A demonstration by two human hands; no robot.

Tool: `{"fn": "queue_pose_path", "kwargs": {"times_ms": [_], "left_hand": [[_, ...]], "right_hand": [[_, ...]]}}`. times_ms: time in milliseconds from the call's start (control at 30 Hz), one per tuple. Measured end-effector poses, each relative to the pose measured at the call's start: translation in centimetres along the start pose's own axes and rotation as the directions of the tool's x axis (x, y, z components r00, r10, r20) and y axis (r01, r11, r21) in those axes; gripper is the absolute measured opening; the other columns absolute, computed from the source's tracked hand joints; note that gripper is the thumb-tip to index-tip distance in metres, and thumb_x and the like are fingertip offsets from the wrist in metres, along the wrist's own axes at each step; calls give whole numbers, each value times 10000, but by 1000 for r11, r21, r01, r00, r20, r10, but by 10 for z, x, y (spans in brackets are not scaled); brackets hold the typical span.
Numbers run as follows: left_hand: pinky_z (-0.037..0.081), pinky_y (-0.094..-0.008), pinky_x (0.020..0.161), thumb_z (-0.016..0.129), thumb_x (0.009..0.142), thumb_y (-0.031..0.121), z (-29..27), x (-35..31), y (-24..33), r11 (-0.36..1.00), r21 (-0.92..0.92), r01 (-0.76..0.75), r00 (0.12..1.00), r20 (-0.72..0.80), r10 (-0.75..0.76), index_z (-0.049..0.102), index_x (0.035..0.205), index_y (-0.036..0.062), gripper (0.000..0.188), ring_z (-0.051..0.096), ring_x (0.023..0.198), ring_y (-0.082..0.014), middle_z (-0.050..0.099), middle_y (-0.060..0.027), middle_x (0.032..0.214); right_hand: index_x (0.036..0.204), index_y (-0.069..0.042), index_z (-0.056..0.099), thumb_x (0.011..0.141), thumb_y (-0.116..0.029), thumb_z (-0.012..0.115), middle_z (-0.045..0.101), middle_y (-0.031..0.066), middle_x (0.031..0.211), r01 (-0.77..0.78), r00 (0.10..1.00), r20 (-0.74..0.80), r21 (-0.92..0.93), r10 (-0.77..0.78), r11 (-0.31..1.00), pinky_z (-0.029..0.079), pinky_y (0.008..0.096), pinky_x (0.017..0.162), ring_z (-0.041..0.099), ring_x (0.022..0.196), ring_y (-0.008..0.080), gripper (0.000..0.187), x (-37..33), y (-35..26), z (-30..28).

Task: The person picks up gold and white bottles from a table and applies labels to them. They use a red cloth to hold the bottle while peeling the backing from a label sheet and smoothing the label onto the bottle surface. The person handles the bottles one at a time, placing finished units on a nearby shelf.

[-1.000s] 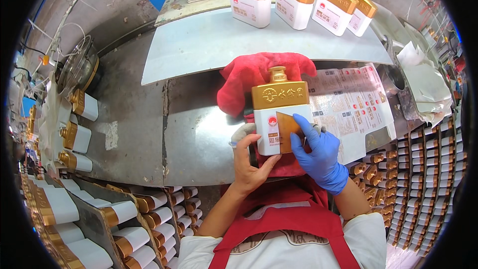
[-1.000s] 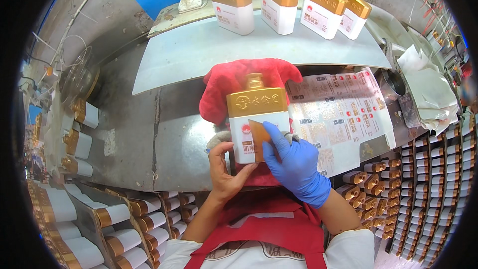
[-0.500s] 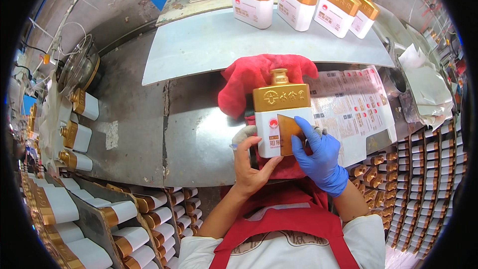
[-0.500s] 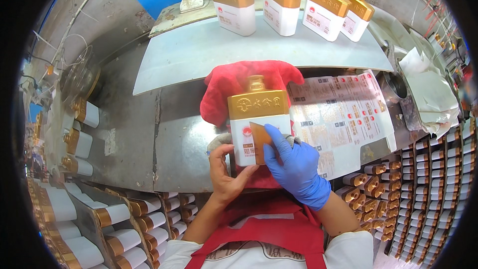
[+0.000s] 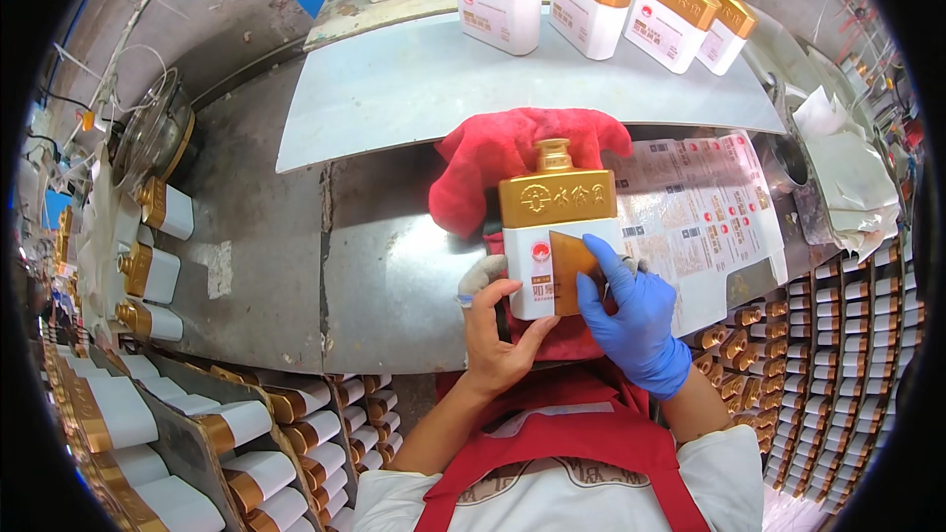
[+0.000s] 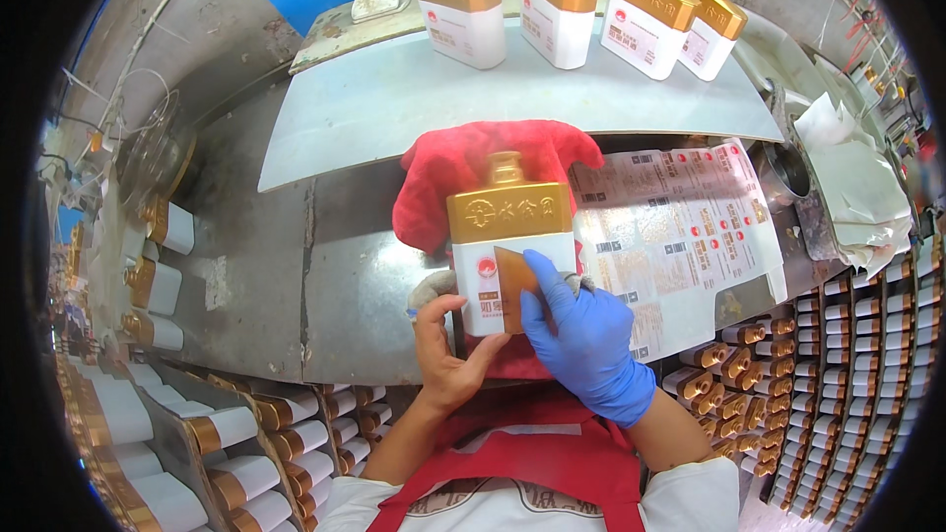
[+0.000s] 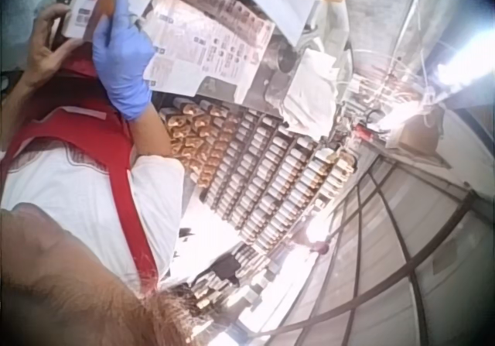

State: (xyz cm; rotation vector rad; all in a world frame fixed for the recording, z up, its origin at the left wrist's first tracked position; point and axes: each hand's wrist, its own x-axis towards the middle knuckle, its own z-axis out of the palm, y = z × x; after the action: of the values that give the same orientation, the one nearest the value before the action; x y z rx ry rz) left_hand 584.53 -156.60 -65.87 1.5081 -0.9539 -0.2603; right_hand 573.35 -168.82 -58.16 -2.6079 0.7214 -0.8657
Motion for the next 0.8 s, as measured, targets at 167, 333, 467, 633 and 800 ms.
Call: {"fn": "queue_pose_path", "kwargs": {"times_ms": [167, 333, 467, 633, 800], "left_hand": [[364, -364, 965, 811, 673, 94, 1, -1, -1, 1000, -15, 17, 1000, 1, -17, 476, 1145, 38, 581, 471, 1126, -300, 473, -177, 1211], [362, -292, 913, 794, 692, 50, 2, 0, -2, 999, -6, -49, 999, 16, 49, 428, 1182, 30, 612, 463, 1028, -179, 456, -88, 1108], [352, -296, 935, 795, 690, 47, 0, -1, -5, 999, 27, -45, 998, 45, 44, 407, 1200, 30, 640, 458, 1049, -186, 448, -95, 1130], [344, -314, 954, 799, 676, 34, -3, 1, -10, 996, -12, -89, 994, 69, 89, 376, 1221, 20, 690, 453, 1073, -197, 438, -103, 1151], [339, -324, 966, 785, 678, 9, -2, -1, -8, 998, 12, -66, 995, 72, 65, 368, 1224, 18, 688, 450, 1085, -200, 434, -105, 1154]], "right_hand": [[1195, -29, 562, 784, -85, 655, 600, 95, 686, 24, 1000, 0, -23, -24, 999, 470, 367, 484, 569, 517, 267, 425, 0, 1, -1], [1201, -28, 557, 787, -90, 654, 588, 92, 674, 27, 1000, -3, -20, -27, 999, 459, 365, 470, 557, 502, 264, 430, 0, 0, -1], [1209, -28, 552, 793, -101, 650, 572, 87, 658, 26, 1000, -12, -17, -26, 1000, 449, 366, 461, 544, 491, 263, 434, 0, 1, 0], [1210, -31, 551, 795, -112, 648, 556, 89, 649, 24, 1000, -14, -32, -25, 999, 445, 367, 465, 537, 493, 263, 434, -1, 2, 0], [1212, -36, 551, 793, -111, 647, 555, 95, 655, 22, 1000, -20, -25, -22, 999, 449, 365, 479, 544, 511, 264, 437, -1, 2, 0]]}}
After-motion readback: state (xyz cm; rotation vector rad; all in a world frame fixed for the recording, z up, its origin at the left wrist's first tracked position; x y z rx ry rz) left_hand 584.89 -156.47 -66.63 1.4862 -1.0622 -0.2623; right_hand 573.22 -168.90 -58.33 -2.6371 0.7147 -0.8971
